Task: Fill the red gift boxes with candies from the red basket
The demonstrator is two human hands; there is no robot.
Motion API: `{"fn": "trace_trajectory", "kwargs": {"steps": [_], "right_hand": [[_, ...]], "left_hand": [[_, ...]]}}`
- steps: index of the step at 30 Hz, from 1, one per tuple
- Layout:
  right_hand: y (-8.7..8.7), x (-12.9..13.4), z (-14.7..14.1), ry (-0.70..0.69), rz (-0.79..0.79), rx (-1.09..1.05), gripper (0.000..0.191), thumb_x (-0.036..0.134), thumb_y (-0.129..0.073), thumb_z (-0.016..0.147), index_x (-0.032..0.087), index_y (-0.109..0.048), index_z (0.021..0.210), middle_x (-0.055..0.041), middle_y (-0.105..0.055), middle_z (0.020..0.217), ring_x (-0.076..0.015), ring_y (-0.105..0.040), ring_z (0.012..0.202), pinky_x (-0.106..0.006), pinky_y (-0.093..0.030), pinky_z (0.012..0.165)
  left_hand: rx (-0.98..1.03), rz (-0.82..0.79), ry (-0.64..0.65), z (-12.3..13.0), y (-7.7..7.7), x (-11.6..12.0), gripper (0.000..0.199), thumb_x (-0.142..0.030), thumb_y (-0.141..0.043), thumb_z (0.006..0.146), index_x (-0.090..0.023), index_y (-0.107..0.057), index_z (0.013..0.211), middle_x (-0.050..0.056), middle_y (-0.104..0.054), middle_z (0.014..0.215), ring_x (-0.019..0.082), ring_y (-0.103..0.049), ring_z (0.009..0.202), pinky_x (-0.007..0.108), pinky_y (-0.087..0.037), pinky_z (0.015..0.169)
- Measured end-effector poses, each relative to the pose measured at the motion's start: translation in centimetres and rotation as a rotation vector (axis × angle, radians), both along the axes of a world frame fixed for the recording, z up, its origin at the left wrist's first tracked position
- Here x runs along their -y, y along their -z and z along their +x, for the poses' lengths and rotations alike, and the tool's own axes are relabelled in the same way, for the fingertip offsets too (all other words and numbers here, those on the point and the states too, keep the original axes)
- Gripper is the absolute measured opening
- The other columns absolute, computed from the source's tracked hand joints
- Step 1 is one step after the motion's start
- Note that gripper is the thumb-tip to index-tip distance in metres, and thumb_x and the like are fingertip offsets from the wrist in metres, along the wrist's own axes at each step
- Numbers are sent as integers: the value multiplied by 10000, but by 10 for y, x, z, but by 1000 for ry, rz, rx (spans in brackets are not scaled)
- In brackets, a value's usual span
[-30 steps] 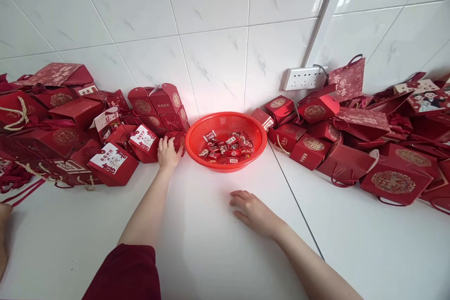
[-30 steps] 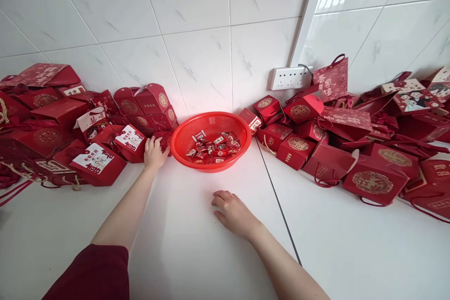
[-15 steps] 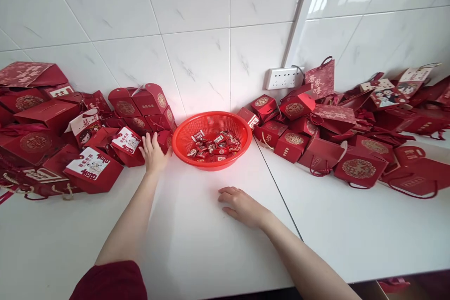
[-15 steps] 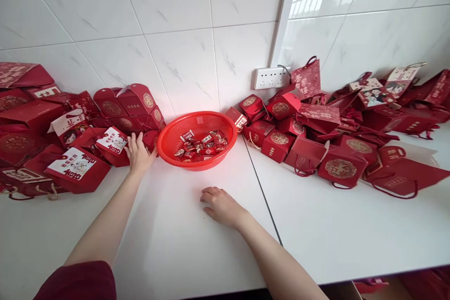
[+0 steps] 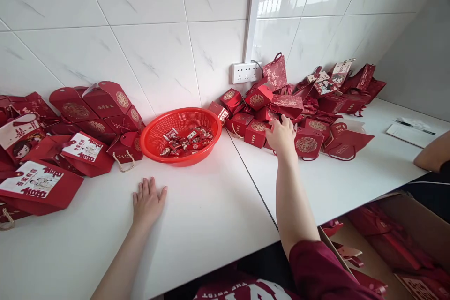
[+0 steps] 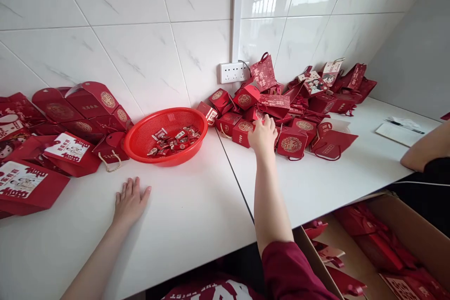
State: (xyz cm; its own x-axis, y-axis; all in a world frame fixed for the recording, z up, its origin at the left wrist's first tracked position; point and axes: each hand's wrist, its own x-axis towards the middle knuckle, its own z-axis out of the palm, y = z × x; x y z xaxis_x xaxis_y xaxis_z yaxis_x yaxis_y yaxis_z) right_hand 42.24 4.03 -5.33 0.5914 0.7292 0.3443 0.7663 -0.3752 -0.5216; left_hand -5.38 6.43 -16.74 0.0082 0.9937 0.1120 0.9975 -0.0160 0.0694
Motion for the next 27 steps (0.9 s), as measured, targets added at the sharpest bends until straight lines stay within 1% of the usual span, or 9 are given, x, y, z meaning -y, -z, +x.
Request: {"fn": "trace_trajectory", "kwargs": {"steps": [4, 8, 11, 14, 17, 20, 24, 25, 27], "right_hand": [[3, -7, 40, 81, -136, 3, 473, 64, -466, 786, 156, -565, 1239, -153, -603, 1259, -302, -511, 1218, -666, -186, 1084], [5, 0, 58, 61, -162, 4, 394, 46, -464, 704, 164, -683, 1011, -100, -681, 1032, -282, -582, 1051, -631, -245, 1051], [-15, 18, 51, 32, 0, 90, 331, 111, -493, 740, 167, -718, 976, -124, -680, 1014, -285, -596, 982, -520, -379, 976], [-50, 47, 26, -56, 221, 150, 297, 153, -520, 767, 178, -728, 977, -116, -681, 1005, -275, -617, 920, -421, -469, 863], [-81, 78, -10, -277, 318, 107, 231, 157, -542, 802, 203, -725, 934, -73, -690, 960, -255, -634, 901, -396, -494, 839], [-92, 99, -46, -665, 281, 17, 198, 140, -550, 840, 238, -719, 873, -29, -689, 910, -216, -650, 868, -365, -512, 831], [-71, 95, -95, -1160, 98, -94, 372, 1, -478, 815, 265, -731, 878, 0, -700, 972, -175, -664, 880, -297, -524, 798], [-62, 90, -108, -1231, 71, -93, 421, -31, -453, 800, 268, -738, 879, 4, -701, 965, -165, -664, 868, -284, -522, 791], [-43, 76, -135, -1263, 72, -44, 442, -48, -443, 802, 257, -753, 880, -11, -706, 939, -167, -656, 848, -291, -514, 804]], "left_hand": [[-9, 8, -15, 7, -3, 4, 750, -535, -231, 966, -42, -291, 1528, 232, -247, 1595, 379, -212, 1484, 562, -184, 1183], [-9, 41, -5, 8, -2, 4, 732, -524, -255, 967, -44, -318, 1516, 240, -272, 1583, 385, -228, 1476, 566, -195, 1175], [-9, 52, -5, 8, -1, 4, 721, -514, -260, 970, -40, -328, 1509, 249, -281, 1576, 395, -237, 1469, 574, -204, 1169], [6, 50, -3, 8, -2, 6, 704, -502, -286, 971, -36, -353, 1494, 258, -295, 1565, 403, -234, 1468, 589, -201, 1166], [119, 119, 66, 9, -10, 11, 598, -468, -349, 968, -100, -455, 1428, 222, -346, 1546, 378, -337, 1426, 590, -253, 1152], [329, 373, 261, 16, -34, 19, 418, -370, -448, 954, -177, -546, 1311, 154, -530, 1386, 287, -516, 1282, 468, -394, 1102], [616, 681, 500, 41, -83, 32, 319, -249, -584, 884, -187, -584, 1196, 98, -641, 1103, 207, -654, 926, 365, -544, 869], [697, 674, 536, 49, -95, 35, 291, -234, -575, 891, -189, -587, 1179, 84, -645, 1078, 181, -659, 853, 346, -553, 823], [790, 515, 587, 68, -117, 39, 240, -235, -535, 925, -202, -604, 1153, 64, -662, 1061, 167, -666, 863, 330, -553, 831]]}}
